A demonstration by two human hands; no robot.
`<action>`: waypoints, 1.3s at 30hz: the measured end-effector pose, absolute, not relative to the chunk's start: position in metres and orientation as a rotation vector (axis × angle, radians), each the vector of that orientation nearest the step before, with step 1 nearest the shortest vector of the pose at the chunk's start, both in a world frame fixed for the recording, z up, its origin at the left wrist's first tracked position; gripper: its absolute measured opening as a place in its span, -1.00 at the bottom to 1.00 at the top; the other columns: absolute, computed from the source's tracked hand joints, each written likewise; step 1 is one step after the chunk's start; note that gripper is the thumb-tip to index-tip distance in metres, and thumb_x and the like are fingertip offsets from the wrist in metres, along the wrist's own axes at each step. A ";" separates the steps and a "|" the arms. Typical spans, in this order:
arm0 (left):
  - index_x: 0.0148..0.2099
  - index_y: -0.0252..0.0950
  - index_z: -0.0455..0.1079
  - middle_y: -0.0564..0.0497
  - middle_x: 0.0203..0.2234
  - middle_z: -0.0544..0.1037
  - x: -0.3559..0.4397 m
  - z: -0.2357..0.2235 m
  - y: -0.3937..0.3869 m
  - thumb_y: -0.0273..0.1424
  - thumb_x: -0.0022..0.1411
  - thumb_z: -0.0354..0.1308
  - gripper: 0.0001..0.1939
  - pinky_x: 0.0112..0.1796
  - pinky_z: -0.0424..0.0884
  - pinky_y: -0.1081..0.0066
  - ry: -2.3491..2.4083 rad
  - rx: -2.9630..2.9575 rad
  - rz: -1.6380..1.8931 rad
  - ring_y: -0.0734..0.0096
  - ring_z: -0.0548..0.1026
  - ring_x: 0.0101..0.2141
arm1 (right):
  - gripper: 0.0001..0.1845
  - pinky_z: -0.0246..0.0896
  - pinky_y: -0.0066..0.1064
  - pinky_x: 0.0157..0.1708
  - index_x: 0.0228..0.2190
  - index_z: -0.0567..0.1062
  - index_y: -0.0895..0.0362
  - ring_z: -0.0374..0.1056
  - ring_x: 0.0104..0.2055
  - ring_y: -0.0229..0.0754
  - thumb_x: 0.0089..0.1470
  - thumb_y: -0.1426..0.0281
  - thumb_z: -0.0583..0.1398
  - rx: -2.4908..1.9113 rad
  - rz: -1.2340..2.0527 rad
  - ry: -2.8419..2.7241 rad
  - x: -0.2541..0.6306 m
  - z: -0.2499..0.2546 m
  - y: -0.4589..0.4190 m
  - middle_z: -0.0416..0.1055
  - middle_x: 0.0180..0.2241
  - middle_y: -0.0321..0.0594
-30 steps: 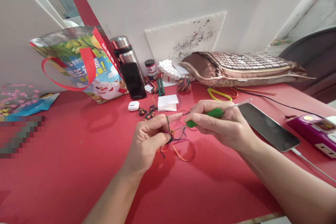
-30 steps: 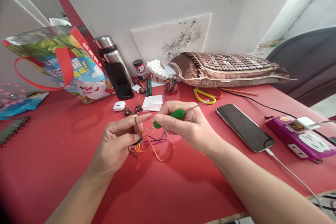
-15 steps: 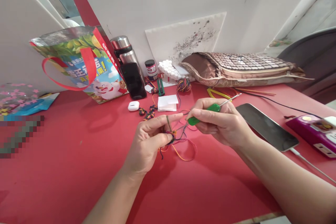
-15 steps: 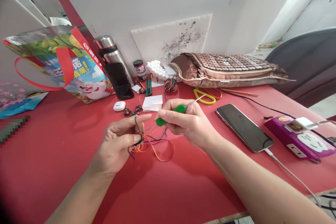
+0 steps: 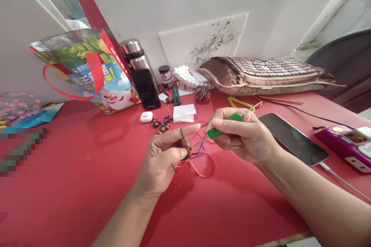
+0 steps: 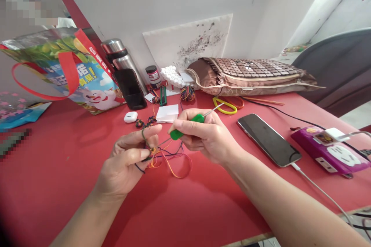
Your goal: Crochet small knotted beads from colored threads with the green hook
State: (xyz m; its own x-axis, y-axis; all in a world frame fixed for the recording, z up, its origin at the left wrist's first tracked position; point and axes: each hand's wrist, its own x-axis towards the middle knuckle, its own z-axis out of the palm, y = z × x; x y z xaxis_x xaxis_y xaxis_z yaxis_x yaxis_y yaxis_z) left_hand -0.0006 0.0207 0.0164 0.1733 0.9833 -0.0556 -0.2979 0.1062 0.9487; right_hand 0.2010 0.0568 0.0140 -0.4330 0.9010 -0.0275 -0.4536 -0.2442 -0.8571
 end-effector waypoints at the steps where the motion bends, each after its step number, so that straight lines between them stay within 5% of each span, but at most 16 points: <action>1: -0.24 -0.05 0.80 0.02 -0.52 0.47 -0.001 0.017 0.021 -0.50 -0.06 0.29 -0.63 -0.53 0.16 0.42 0.900 1.000 1.165 0.47 0.23 -0.52 | -0.62 -0.37 -0.52 -0.66 -0.60 0.52 0.19 -0.20 -0.68 -0.49 -0.03 0.25 0.51 -0.667 1.842 -0.996 0.201 0.013 0.058 0.19 -0.73 -0.42; 8: -0.08 -0.01 0.79 -0.03 -0.46 0.59 -0.002 0.011 0.021 -0.46 0.12 0.41 -0.67 -0.47 0.35 0.39 0.835 1.106 1.193 0.41 0.36 -0.47 | -0.70 -0.34 -0.54 -0.70 -0.50 0.60 0.19 -0.24 -0.71 -0.48 0.03 0.23 0.47 -0.599 1.902 -0.985 0.200 0.006 0.061 0.10 -0.74 -0.51; 13: -0.09 0.01 0.78 -0.02 -0.45 0.65 0.003 0.004 0.020 -0.41 0.17 0.50 -0.74 -0.54 0.31 0.51 0.885 1.097 1.258 0.50 0.35 -0.51 | -0.67 -0.27 -0.53 -0.69 -0.50 0.55 0.17 -0.21 -0.73 -0.51 0.06 0.22 0.47 -0.566 1.859 -0.950 0.193 0.005 0.056 0.31 -0.69 -0.42; 19: -0.11 -0.03 0.78 -0.04 -0.22 0.70 0.005 0.010 0.022 -0.45 0.11 0.50 -0.71 -0.56 0.42 0.58 0.922 1.060 1.323 0.43 0.49 -0.35 | -0.61 -0.25 -0.49 -0.62 -0.50 0.54 0.17 -0.04 -0.64 -0.41 0.04 0.15 0.50 -0.634 1.712 -1.007 0.188 0.004 0.051 0.26 -0.66 -0.39; 27: -0.13 -0.11 0.77 0.04 -0.35 0.66 0.006 0.018 0.022 -0.46 0.01 0.56 -0.68 -0.68 0.36 0.56 1.030 0.952 1.315 0.59 0.40 -0.59 | -0.60 -0.15 -0.48 -0.61 -0.46 0.56 0.17 0.00 -0.63 -0.39 0.08 0.11 0.47 -0.659 1.645 -1.088 0.184 -0.004 0.053 0.25 -0.65 -0.41; 39: -0.16 -0.14 0.77 0.05 -0.44 0.60 -0.003 0.023 0.024 -0.42 0.04 0.56 -0.74 -0.64 0.47 0.48 1.106 1.070 1.240 0.52 0.47 -0.61 | -0.74 -0.12 -0.51 -0.66 -0.41 0.65 0.18 0.02 -0.67 -0.44 0.07 0.25 0.49 -0.574 1.752 -0.945 0.183 -0.014 0.059 0.42 -0.62 -0.35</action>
